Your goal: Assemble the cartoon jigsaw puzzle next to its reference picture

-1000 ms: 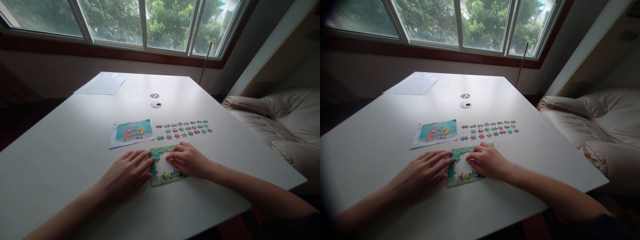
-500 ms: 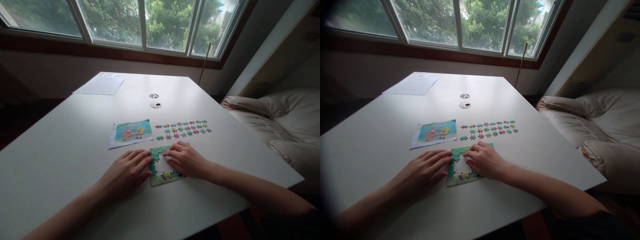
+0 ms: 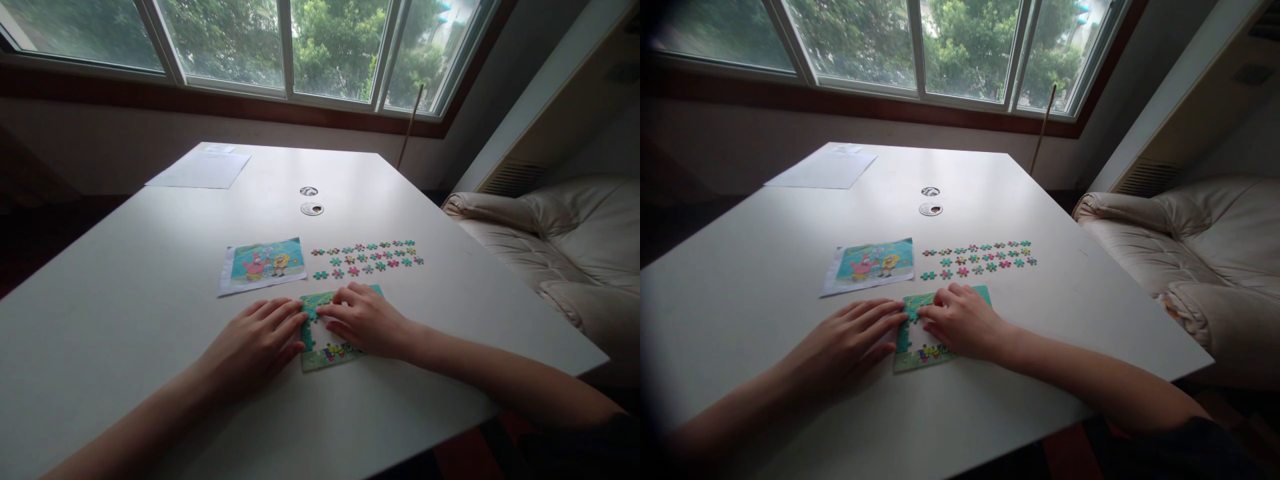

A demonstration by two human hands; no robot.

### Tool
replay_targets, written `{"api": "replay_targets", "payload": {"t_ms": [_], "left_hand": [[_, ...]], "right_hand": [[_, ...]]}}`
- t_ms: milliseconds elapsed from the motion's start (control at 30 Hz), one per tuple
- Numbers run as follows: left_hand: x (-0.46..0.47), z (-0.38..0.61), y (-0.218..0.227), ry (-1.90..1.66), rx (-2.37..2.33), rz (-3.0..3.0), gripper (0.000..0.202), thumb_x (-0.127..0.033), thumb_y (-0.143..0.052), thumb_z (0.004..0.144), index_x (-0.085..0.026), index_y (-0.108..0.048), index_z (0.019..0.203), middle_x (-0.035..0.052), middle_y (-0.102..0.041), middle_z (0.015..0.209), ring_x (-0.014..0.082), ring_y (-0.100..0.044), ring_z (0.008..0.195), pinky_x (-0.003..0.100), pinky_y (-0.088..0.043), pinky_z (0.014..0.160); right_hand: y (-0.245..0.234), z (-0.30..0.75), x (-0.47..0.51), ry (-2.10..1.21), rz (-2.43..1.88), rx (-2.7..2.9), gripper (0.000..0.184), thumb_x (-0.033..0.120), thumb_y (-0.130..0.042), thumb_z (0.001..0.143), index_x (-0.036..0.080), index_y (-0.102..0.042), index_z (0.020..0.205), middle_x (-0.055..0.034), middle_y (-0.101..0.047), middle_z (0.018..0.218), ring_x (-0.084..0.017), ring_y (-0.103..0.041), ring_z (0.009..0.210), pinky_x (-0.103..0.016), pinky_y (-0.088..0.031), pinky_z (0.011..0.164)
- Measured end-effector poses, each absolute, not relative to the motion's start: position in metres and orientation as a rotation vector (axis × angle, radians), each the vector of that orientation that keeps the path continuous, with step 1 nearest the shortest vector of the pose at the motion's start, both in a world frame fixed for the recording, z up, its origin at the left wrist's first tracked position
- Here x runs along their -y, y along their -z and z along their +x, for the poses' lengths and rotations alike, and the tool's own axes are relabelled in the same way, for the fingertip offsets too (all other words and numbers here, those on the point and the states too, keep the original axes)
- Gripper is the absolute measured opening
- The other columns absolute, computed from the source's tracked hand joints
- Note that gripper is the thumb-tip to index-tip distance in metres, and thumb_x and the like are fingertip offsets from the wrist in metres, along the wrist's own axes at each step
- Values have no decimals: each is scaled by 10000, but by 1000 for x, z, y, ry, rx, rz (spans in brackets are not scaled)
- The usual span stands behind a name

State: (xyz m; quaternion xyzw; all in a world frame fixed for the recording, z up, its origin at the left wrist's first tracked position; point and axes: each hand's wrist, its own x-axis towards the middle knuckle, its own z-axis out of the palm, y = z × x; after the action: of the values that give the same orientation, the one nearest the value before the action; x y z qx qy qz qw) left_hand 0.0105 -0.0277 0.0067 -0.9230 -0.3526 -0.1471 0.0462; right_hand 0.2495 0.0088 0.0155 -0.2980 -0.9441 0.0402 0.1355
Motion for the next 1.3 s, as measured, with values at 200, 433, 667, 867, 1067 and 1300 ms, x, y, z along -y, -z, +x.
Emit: {"api": "replay_targets", "payload": {"t_ms": [200, 433, 667, 867, 1067, 1300], "left_hand": [[27, 13, -6, 432, 1079, -2820, 286, -302, -421, 941, -180, -553, 1163, 98, -615, 1167, 241, -560, 1066, 387, -467, 879], [27, 14, -5, 420, 1076, -2787, 307, -301, -397, 949, -201, -545, 1199, 107, -601, 1163, 245, -549, 1075, 387, -471, 870], [27, 14, -8, 375, 1098, -2785, 308, -318, -417, 950, -213, -534, 1215, 97, -597, 1182, 247, -540, 1090, 388, -456, 883], [26, 13, -6, 375, 1047, -2757, 301, -294, -415, 947, -227, -537, 1214, 92, -604, 1182, 257, -548, 1084, 395, -456, 871], [26, 11, -4, 359, 1003, -2732, 303, -294, -409, 951, -248, -542, 1219, 93, -607, 1178, 262, -548, 1086, 404, -459, 858], [25, 11, -6, 374, 995, -2754, 297, -293, -401, 957, -237, -543, 1211, 94, -605, 1180, 268, -546, 1089, 414, -465, 850]], "right_hand": [[-17, 247, -9, -108, -869, 2749, 242, 304, -486, 921, 224, -652, 1077, -71, -620, 896, -183, -508, 821, -306, -396, 726], [-18, 246, -10, -97, -881, 2756, 245, 290, -447, 941, 224, -650, 1061, -65, -608, 866, -178, -496, 806, -300, -386, 711], [-15, 242, -12, -63, -926, 2739, 243, 265, -443, 939, 241, -620, 1104, -76, -560, 937, -180, -473, 818, -317, -392, 743], [-17, 241, -14, -148, -956, 2747, 301, 314, -413, 950, 250, -613, 1166, -85, -560, 952, -194, -473, 853, -330, -404, 761], [-16, 243, -18, -172, -934, 2771, 301, 342, -420, 948, 283, -613, 1171, -76, -559, 961, -188, -461, 835, -329, -394, 759], [-22, 251, -21, -106, -890, 2804, 310, 343, -394, 957, 280, -620, 1159, -80, -559, 982, -194, -466, 871, -349, -382, 816]]}}
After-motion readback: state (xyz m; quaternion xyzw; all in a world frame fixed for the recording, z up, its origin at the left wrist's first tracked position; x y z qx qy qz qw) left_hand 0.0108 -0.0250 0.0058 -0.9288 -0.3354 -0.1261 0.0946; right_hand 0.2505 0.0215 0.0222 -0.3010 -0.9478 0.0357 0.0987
